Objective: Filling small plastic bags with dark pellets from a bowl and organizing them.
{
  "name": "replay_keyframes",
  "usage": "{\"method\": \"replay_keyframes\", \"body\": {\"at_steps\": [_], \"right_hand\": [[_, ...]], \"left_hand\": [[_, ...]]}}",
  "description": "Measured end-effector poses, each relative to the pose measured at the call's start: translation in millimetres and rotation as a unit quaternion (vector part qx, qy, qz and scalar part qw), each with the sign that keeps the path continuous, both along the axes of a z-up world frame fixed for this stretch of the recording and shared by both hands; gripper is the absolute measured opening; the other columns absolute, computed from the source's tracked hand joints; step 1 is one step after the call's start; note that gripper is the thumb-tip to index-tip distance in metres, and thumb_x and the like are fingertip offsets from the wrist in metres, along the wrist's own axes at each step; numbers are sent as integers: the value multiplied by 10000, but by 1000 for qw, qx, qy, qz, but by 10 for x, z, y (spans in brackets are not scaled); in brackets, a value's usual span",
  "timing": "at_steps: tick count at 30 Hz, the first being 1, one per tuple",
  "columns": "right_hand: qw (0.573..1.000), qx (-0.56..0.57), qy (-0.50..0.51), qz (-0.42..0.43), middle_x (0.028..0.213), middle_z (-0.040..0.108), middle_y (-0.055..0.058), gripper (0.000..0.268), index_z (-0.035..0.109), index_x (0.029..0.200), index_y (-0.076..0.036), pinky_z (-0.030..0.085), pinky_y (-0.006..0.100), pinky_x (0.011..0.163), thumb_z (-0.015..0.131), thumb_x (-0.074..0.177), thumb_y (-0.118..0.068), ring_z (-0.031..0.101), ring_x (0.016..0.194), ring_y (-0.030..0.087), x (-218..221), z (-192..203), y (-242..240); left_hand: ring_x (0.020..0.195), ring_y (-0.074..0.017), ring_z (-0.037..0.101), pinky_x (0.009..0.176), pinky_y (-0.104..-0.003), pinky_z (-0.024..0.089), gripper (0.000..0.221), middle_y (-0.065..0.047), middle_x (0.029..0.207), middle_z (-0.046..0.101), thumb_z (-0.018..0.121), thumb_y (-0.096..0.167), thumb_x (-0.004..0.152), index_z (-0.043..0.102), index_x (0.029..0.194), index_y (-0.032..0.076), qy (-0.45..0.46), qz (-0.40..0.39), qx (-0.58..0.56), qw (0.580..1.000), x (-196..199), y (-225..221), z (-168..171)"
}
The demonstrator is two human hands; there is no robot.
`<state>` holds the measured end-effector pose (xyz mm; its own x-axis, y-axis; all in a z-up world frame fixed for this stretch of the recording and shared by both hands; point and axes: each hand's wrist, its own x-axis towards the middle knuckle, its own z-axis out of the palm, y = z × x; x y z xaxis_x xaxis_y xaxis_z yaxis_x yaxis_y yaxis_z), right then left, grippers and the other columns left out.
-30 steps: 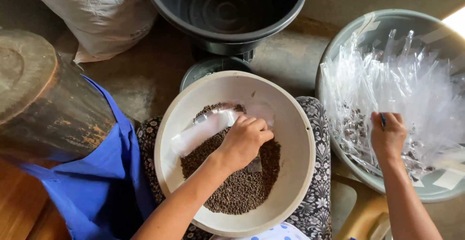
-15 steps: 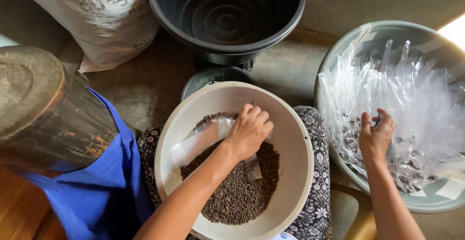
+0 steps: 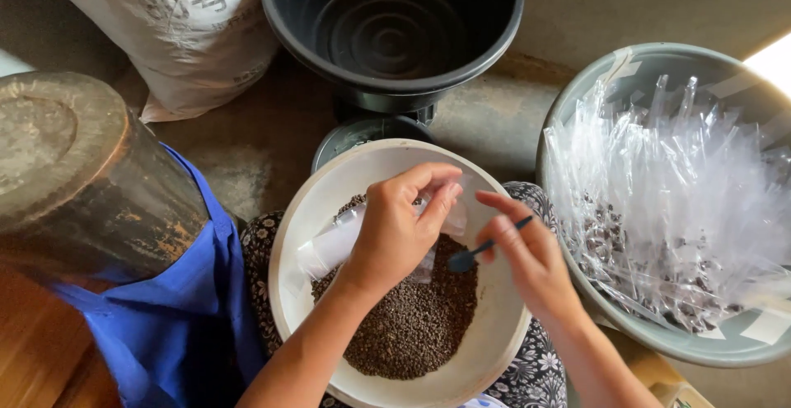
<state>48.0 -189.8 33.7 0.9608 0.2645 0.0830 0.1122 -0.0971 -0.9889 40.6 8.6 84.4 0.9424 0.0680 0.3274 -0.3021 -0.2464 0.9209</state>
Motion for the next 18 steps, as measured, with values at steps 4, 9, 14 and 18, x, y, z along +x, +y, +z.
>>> {"method": "replay_keyframes", "body": {"at_steps": [4, 9, 14, 18], "right_hand": [[986, 75, 132, 68, 905, 701, 131, 578, 411, 1522, 36, 548, 271, 655, 556, 994, -150, 656, 727, 170, -116, 57, 237], [983, 39, 67, 165, 962, 699, 93, 238, 720, 960, 40, 558, 300, 732, 670, 925, -190, 629, 874, 169, 150, -490, 244], [965, -109, 119, 206, 723, 624, -13, 118, 691, 868, -21, 406, 229, 507, 628, 946, -84, 484, 622, 63, 341, -642, 232], [953, -160, 203, 161, 715, 638, 38, 231, 707, 871, 8, 447, 264, 509, 609, 979, -171, 516, 598, 111, 224, -681, 257]], "left_hand": [[578, -128, 625, 532, -268, 516, 99, -65, 767, 737, 685, 23, 890, 712, 980, -7, -46, 35, 10, 998, -183, -26, 204], [928, -135, 669, 840, -225, 579, 121, -57, 1070, 734, 702, 30, 923, 731, 1035, 65, -45, -71, -96, 992, -455, 85, 308], [900, -137, 639, 883, -278, 551, 234, -41, 996, 662, 795, -41, 813, 629, 916, 88, -25, -77, -193, 978, -772, 327, 729], [842, -154, 678, 822, -278, 590, 408, -86, 906, 652, 790, -89, 796, 470, 988, 73, -18, -45, -255, 966, -838, 282, 611]]}}
